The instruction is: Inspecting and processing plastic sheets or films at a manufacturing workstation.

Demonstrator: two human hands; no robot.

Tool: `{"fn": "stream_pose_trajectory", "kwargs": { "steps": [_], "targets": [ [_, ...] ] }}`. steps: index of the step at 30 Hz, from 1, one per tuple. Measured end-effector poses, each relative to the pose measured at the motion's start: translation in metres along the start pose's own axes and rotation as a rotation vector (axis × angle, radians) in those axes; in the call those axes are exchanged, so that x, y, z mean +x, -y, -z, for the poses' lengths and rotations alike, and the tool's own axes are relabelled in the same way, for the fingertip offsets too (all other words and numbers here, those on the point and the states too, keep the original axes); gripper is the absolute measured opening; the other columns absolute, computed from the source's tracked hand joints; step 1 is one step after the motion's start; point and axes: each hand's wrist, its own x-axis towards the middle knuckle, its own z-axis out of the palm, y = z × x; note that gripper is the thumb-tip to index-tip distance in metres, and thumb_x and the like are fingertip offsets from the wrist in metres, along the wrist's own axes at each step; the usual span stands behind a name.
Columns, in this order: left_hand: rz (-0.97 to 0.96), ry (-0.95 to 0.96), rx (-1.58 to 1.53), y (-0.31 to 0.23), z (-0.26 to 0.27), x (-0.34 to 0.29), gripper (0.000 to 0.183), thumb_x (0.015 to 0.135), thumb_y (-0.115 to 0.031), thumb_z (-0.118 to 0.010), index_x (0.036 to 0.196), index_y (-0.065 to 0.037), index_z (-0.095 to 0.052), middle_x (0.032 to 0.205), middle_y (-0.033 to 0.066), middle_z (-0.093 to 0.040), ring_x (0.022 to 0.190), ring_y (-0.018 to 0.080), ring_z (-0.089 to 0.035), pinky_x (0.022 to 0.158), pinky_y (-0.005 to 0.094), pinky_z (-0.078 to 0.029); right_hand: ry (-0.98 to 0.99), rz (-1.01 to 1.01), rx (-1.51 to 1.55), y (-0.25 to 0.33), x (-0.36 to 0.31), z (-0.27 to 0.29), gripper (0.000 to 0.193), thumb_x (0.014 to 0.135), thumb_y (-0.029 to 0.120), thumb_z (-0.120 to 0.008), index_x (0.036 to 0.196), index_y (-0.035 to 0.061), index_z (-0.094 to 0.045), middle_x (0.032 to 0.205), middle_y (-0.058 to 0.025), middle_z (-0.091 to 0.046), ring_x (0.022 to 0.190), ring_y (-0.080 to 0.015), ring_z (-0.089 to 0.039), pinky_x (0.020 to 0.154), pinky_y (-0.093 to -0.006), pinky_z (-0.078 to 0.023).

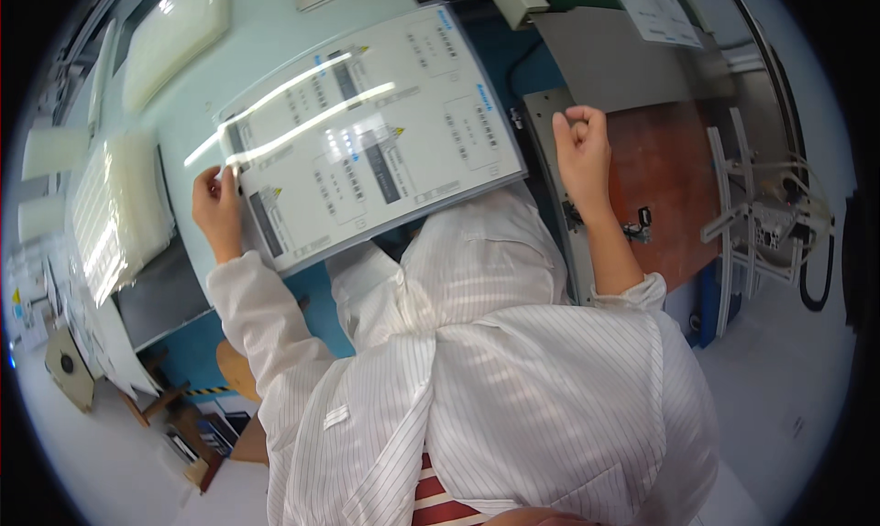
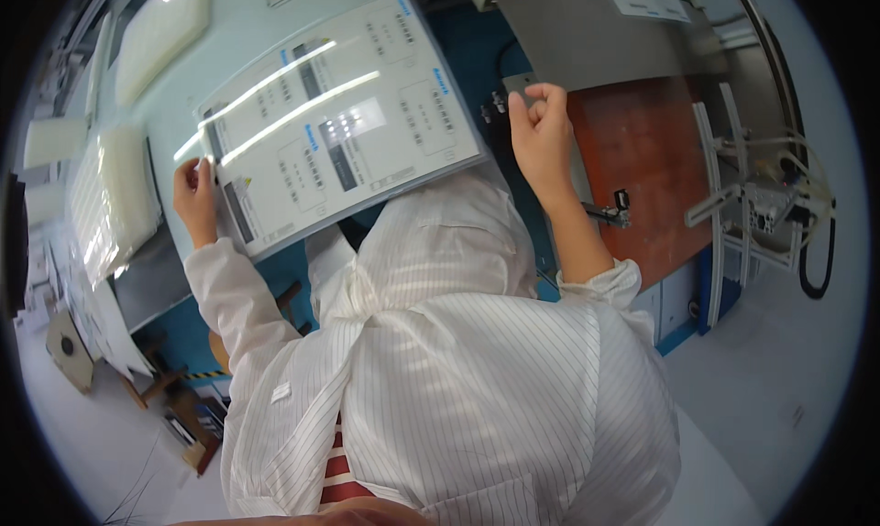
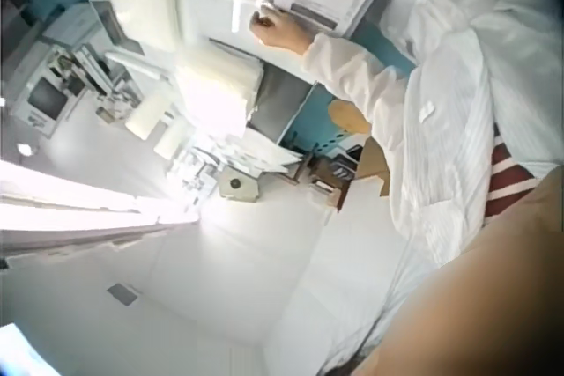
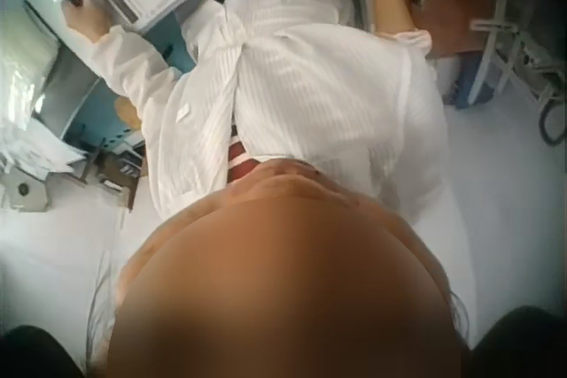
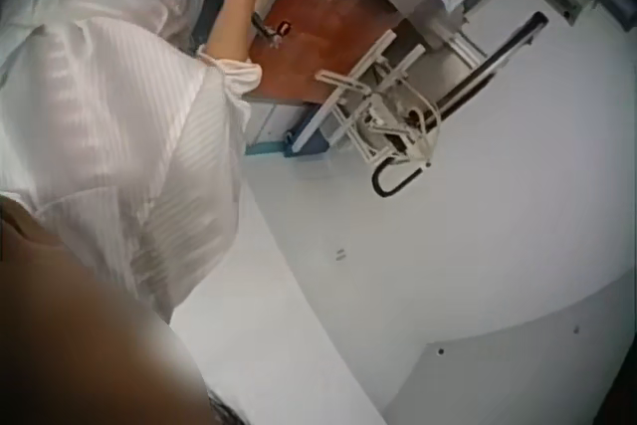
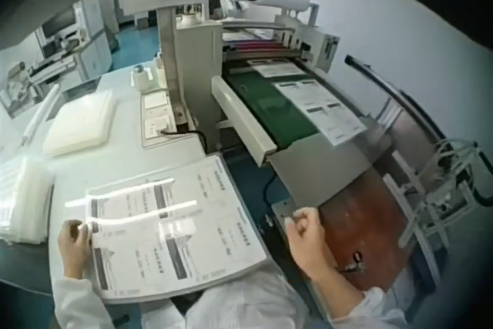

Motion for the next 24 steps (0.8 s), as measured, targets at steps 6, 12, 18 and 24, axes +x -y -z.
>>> {"fn": "stream_pose_trajectory", "kwargs": {
  "steps": [6,12,18,24],
  "targets": [
    [0.251,-0.002,-0.559,0.015,0.008,0.001,0.019,0.094,-0.021,-0.057,0.102,-0.005,-0.063,0.076,-0.0018,-0.055,0.058,0.0015,-0.043,0.046,0.0159,-0.031,-0.228,-0.188,0.570,-0.011,0.069,0.043,0.042,0.090,0.006,-0.054,0.126,-0.0056,-0.035,0.101,-0.0144,-0.052,0.084,-0.0183,-0.056,0.075,-0.0294,-0.050],
    [0.226,-0.022,-0.579,0.009,0.006,-0.006,0.019,0.094,-0.021,-0.056,0.099,-0.004,-0.063,0.074,-0.0034,-0.052,0.056,0.0006,-0.039,0.045,0.0160,-0.028,-0.424,-0.407,1.033,-0.049,0.124,0.063,0.058,0.087,-0.001,-0.049,0.138,-0.0092,-0.022,0.138,-0.0267,-0.029,0.128,-0.0335,-0.035,0.106,-0.0413,-0.034],
    [0.260,-0.030,-0.560,0.000,0.005,-0.006,0.020,0.095,-0.021,-0.054,0.097,-0.004,-0.062,0.073,-0.0035,-0.052,0.055,0.0004,-0.038,0.045,0.0158,-0.028,-0.489,-0.521,1.216,-0.077,0.184,0.102,0.059,0.087,0.004,-0.049,0.138,-0.0078,-0.021,0.147,-0.0272,-0.017,0.139,-0.0380,-0.015,0.114,-0.0453,-0.014],
    [0.251,-0.033,-0.561,0.002,0.002,-0.004,0.019,0.095,-0.020,-0.054,0.096,-0.003,-0.062,0.073,-0.0029,-0.052,0.055,0.0007,-0.038,0.045,0.0157,-0.028,-0.469,-0.701,1.182,-0.089,0.209,0.139,0.063,0.086,0.008,-0.050,0.140,-0.0011,-0.019,0.148,-0.0246,-0.016,0.138,-0.0343,-0.018,0.110,-0.0475,-0.021]
  ]
}}
